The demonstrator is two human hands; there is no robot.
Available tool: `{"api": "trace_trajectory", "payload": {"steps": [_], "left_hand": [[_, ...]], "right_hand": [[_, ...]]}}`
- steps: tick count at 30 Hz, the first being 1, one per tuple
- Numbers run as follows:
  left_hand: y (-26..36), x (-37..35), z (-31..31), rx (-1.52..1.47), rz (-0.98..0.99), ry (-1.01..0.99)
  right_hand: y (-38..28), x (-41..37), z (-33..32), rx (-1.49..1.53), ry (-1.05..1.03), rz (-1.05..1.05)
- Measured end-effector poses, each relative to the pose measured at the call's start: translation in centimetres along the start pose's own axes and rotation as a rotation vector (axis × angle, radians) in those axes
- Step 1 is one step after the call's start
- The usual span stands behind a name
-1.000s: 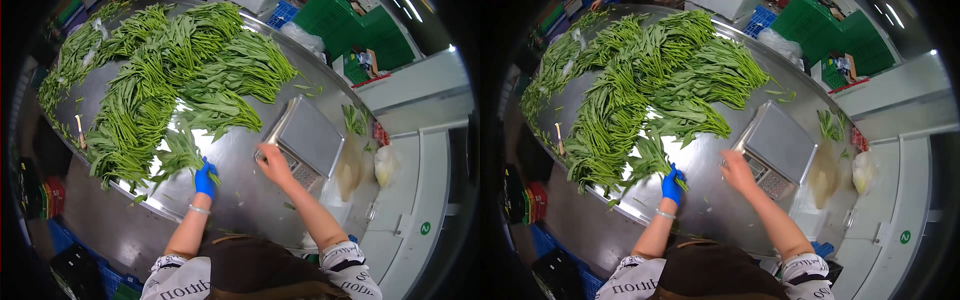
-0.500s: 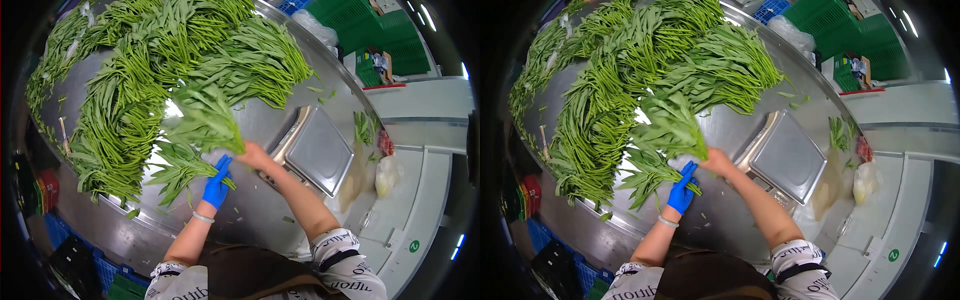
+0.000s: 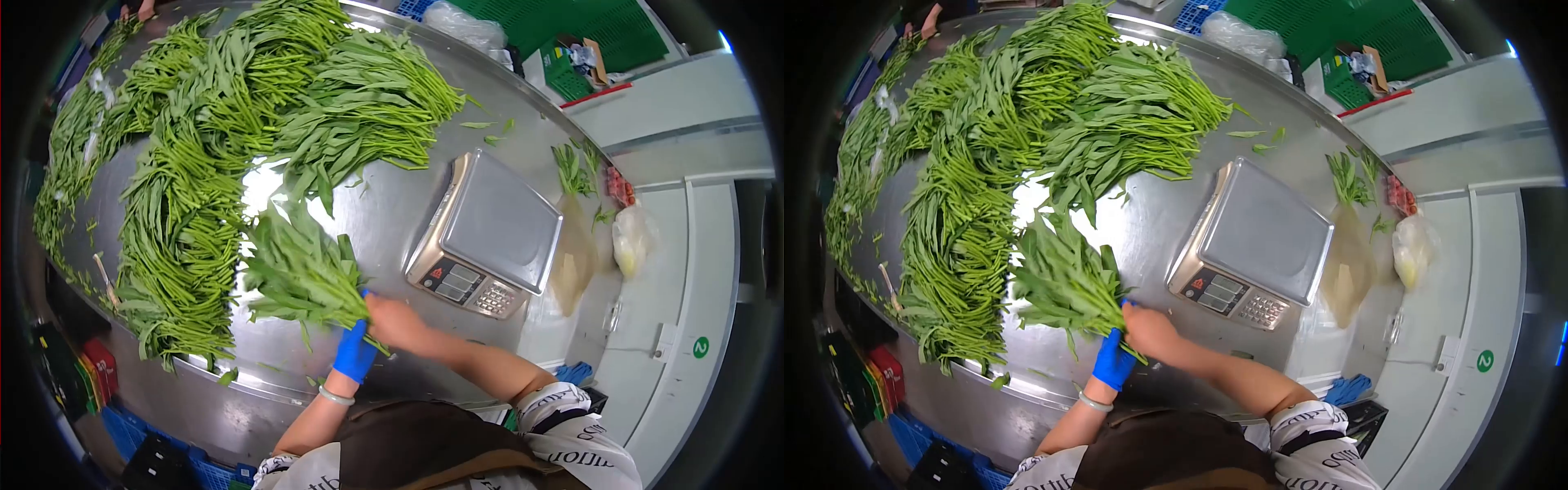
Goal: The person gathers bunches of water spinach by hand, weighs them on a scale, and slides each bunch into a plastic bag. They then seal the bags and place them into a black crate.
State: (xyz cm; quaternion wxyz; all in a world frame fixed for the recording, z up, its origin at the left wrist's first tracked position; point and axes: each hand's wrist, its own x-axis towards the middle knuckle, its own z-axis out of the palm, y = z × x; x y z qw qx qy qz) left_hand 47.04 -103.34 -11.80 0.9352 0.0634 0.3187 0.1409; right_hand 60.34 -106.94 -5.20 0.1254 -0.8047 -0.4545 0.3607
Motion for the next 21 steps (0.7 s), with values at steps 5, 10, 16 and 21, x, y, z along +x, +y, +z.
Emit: {"api": "trace_trajectory", "payload": {"steps": [5,10,16,21], "left_hand": [[3.4,0.2,5.6,0.108,0.167,0.054],[9.0,3.0,10.4,0.234,0.551,0.036],[8.2,12.7,13.1,0.297,0.612,0.213],[6.3,18.7,13.7,0.243,0.53,0.196]], "right_hand": [[-2.5,-0.7,-5.4,-0.073,0.002,-0.272],[1.2,3.9,-16.8,0.123,0.281,-0.185],[13.7,17.6,-26.3,0.105,0.782,-0.086],[14.4,22.3,-28.9,0.025,0.729,0.105]]}}
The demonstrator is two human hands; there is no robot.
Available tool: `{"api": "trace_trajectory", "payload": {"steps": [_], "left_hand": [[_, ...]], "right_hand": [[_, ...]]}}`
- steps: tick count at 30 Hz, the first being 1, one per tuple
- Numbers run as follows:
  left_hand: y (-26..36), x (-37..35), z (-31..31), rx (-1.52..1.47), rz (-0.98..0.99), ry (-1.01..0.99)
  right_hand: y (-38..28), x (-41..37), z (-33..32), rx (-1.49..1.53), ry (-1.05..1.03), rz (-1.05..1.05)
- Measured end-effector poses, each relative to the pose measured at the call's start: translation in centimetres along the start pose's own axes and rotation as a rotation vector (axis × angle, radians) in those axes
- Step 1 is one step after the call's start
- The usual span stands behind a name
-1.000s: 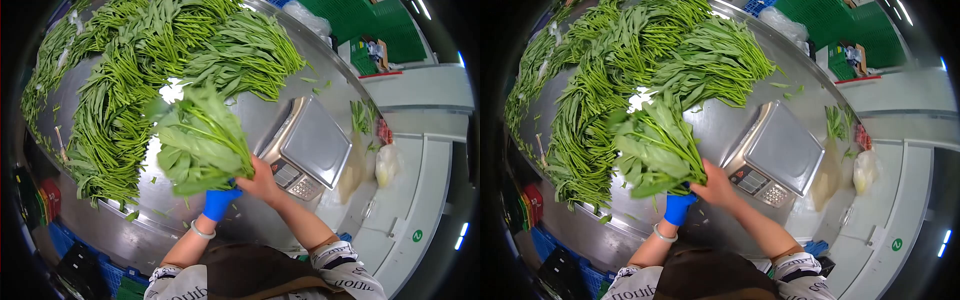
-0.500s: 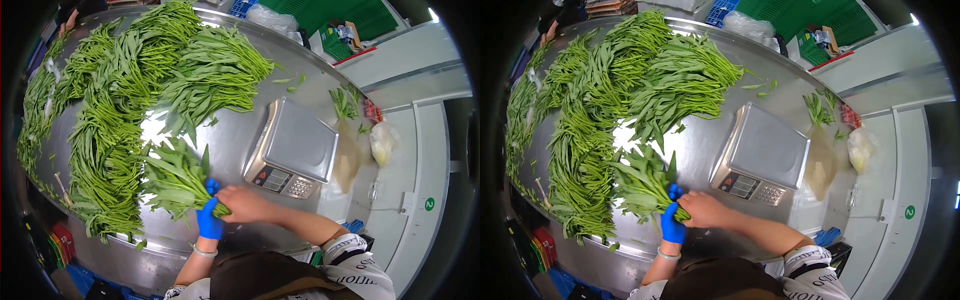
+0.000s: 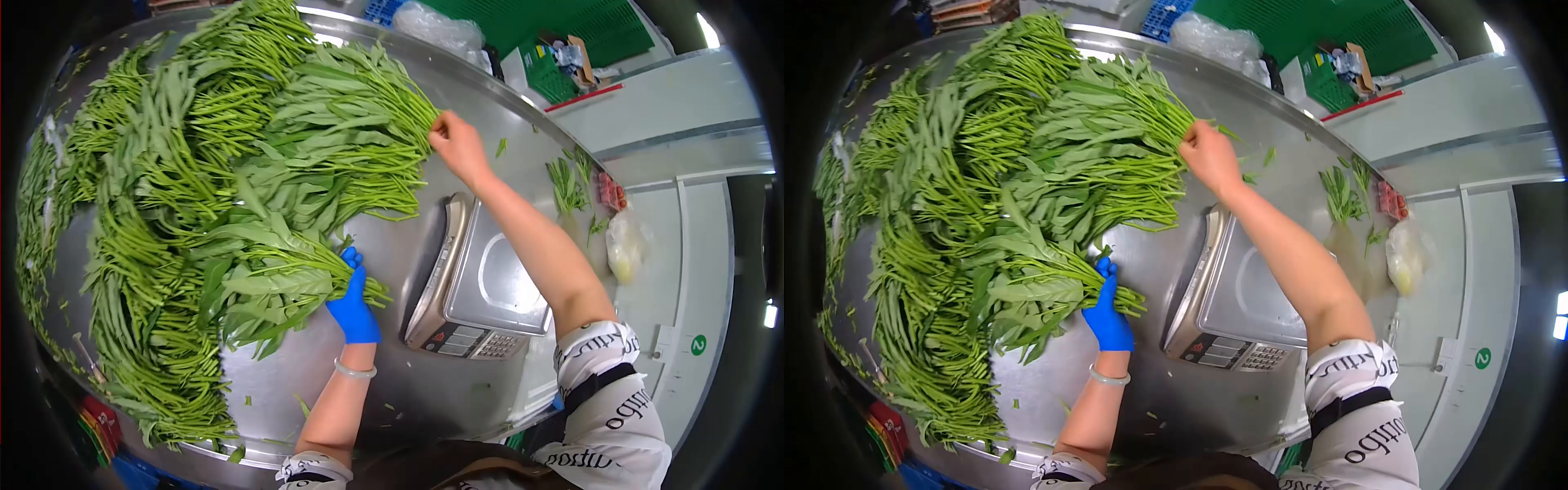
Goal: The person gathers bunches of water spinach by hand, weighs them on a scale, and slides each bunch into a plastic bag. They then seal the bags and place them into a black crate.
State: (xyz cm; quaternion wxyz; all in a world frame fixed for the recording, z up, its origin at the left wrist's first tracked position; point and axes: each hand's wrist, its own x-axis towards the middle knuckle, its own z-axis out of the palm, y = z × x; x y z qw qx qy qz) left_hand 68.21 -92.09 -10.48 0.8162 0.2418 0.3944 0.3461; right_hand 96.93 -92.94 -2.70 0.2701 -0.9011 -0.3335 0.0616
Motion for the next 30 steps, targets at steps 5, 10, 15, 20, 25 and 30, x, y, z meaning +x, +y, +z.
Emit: {"api": "trace_trajectory", "payload": {"steps": [5,10,15,20,25,30], "left_hand": [[-1.1,0.6,0.3,0.082,-0.02,0.014],[-2.1,1.4,1.8,0.041,0.017,0.003],[-2.1,3.4,3.5,-0.051,-0.072,0.006],[-3.0,5.3,5.2,-0.089,-0.192,0.037],[-2.2,5.8,6.7,-0.149,-0.108,0.028],[-2.5,6.8,6.8,-0.188,-0.036,0.008]], "right_hand": [[-1.0,-7.6,1.9,-0.598,-1.067,-0.213],[1.4,-9.1,0.5,-0.637,-0.971,-0.178],[5.9,-3.6,-1.2,0.008,-0.826,0.384],[7.3,7.2,1.3,-0.089,0.1,-0.252],[5.3,8.2,4.3,0.176,-0.444,0.077],[2.1,1.4,5.2,0.271,-0.64,-0.06]]}}
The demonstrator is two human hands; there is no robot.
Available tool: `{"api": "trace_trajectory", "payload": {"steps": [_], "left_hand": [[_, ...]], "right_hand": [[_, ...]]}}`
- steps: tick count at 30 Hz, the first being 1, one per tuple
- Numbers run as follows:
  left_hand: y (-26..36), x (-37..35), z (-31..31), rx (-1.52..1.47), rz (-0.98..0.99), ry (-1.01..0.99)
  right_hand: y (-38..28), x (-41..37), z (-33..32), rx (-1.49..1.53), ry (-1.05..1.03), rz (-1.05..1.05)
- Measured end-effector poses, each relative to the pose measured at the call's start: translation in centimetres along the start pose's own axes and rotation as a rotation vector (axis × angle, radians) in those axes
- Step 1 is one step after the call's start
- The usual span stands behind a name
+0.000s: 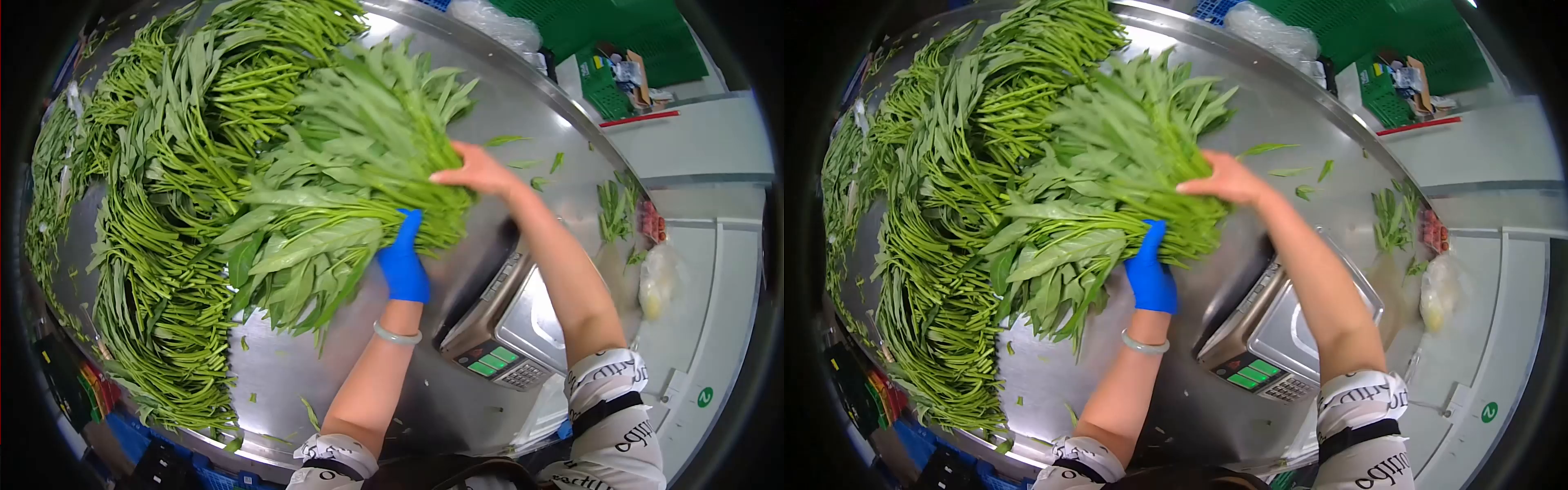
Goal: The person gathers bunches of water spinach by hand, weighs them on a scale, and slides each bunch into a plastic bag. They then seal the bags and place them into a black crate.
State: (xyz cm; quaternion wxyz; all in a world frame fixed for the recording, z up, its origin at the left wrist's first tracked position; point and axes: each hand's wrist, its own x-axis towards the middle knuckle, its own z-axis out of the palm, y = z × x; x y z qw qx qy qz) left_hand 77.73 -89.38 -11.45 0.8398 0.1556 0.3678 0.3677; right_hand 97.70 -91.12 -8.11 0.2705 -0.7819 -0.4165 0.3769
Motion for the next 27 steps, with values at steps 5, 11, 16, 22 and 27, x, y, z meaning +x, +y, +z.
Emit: {"api": "trace_trajectory", "payload": {"steps": [5,11,16,22,27], "left_hand": [[1.9,-3.9,0.2,0.011,-0.017,0.121],[8.3,-17.0,-2.0,0.238,0.093,0.045],[13.8,-24.4,-7.5,0.134,-0.008,0.167],[15.2,-25.8,-24.1,0.28,-0.34,0.335],[17.4,-30.6,-25.1,0.269,-0.227,0.21]], "right_hand": [[-3.7,-6.3,3.0,0.3,0.011,0.023],[-11.5,-15.9,4.6,0.534,-0.001,-0.082],[-14.1,-20.2,10.3,0.551,-0.019,0.048],[-4.2,-20.2,20.4,0.217,0.455,0.181],[-5.7,-21.8,19.6,0.048,0.504,0.092]]}}
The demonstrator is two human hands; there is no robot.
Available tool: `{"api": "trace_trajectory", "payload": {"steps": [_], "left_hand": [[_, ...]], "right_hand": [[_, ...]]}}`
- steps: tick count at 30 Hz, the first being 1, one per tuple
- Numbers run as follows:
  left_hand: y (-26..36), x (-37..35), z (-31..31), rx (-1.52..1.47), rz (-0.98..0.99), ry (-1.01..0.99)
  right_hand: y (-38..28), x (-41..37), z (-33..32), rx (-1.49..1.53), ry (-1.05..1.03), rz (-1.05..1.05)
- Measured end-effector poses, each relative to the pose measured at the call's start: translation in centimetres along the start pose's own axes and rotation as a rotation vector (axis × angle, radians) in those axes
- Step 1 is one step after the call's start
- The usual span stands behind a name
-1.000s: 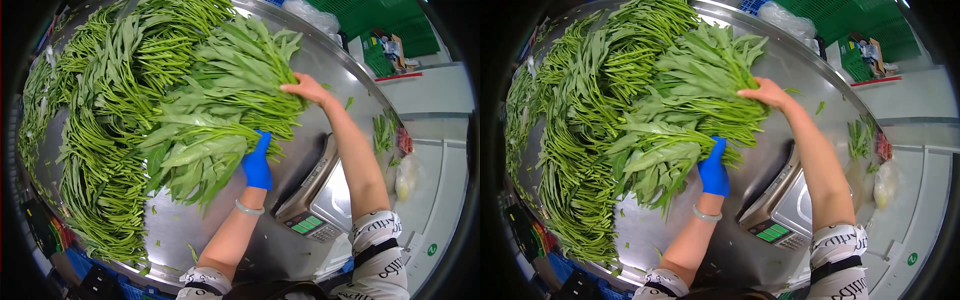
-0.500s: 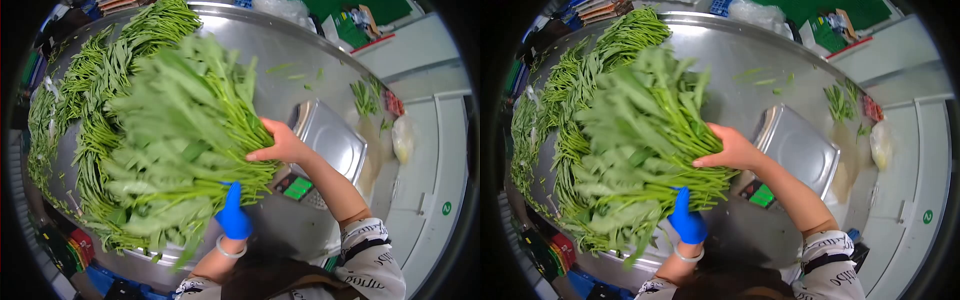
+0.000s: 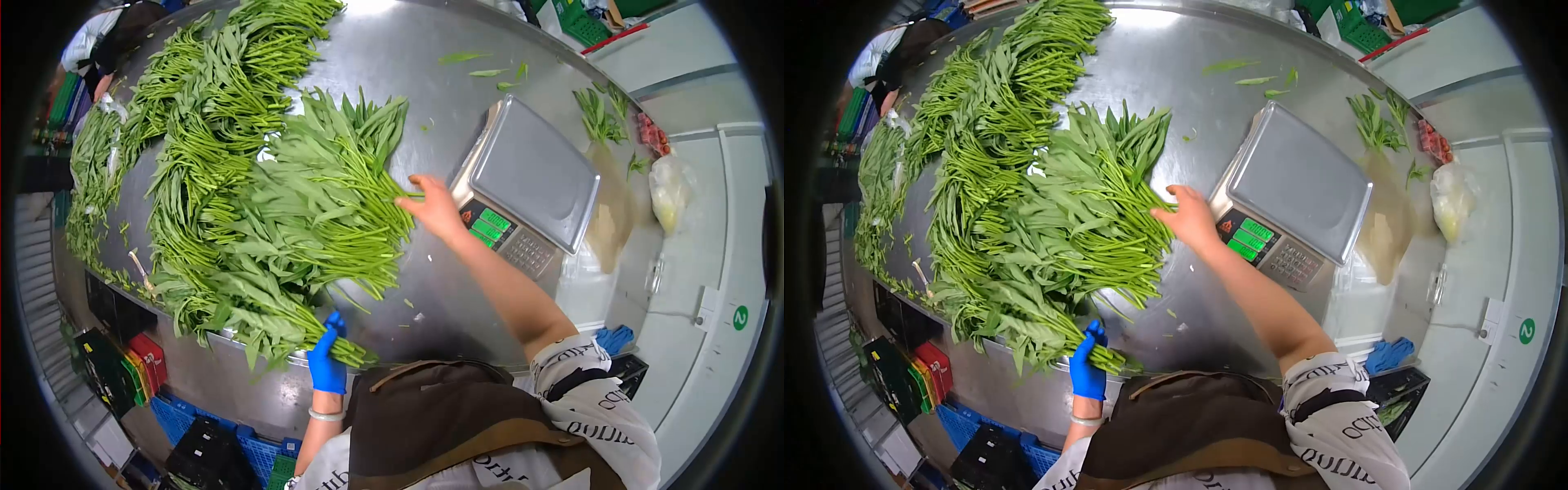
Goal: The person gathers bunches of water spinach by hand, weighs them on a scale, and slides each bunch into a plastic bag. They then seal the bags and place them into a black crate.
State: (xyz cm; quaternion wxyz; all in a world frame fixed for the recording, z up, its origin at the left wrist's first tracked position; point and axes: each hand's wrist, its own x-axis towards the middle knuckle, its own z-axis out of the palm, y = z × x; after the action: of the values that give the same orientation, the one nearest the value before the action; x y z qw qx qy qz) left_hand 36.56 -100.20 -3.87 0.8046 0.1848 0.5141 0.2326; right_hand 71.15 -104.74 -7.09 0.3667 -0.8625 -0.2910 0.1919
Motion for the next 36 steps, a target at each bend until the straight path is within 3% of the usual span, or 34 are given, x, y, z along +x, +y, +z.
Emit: {"api": "trace_trajectory", "payload": {"steps": [2,6,7,10,14,15,18,22,26,29,32,33,36], "left_hand": [[0.3,-1.0,0.8,0.089,0.08,-0.041],[1.9,-3.3,4.7,0.297,0.248,-0.109],[2.2,-3.6,5.5,0.291,0.264,-0.111],[2.3,-3.2,6.7,0.248,0.311,-0.091],[1.6,-0.9,5.1,0.168,0.315,-0.1],[1.5,-0.4,5.6,0.138,0.324,-0.091],[1.9,0.1,7.6,0.104,0.313,-0.098],[2.3,0.5,10.3,0.174,0.305,-0.118],[2.2,2.6,11.5,0.151,0.304,-0.128],[2.6,2.7,12.8,0.101,0.328,-0.113],[2.3,3.0,12.4,0.11,0.319,-0.089],[1.9,3.7,11.0,0.114,0.3,-0.141],[1.7,3.6,11.3,0.129,0.29,-0.094]], "right_hand": [[0.0,-0.2,1.6,-0.185,-0.023,-0.066],[0.1,1.6,2.9,-0.172,-0.182,-0.067],[-0.2,2.1,2.5,-0.157,-0.152,-0.118],[-2.7,3.5,-1.4,-0.099,-0.076,0.02],[-1.5,4.9,-3.4,0.427,-0.173,0.282],[1.0,5.5,-2.1,0.413,-0.194,0.265],[-0.8,4.3,-2.6,0.592,-0.327,0.403],[-0.5,3.7,-0.5,0.128,-0.234,0.158],[-1.5,2.7,2.4,-0.331,-0.134,0.112],[-0.8,3.8,1.2,-0.259,-0.152,0.128],[-1.9,4.7,-2.8,0.672,-0.257,0.396],[-3.0,4.6,-4.3,0.972,-0.294,0.375],[-2.9,3.5,-7.2,1.339,-0.467,0.452]]}}
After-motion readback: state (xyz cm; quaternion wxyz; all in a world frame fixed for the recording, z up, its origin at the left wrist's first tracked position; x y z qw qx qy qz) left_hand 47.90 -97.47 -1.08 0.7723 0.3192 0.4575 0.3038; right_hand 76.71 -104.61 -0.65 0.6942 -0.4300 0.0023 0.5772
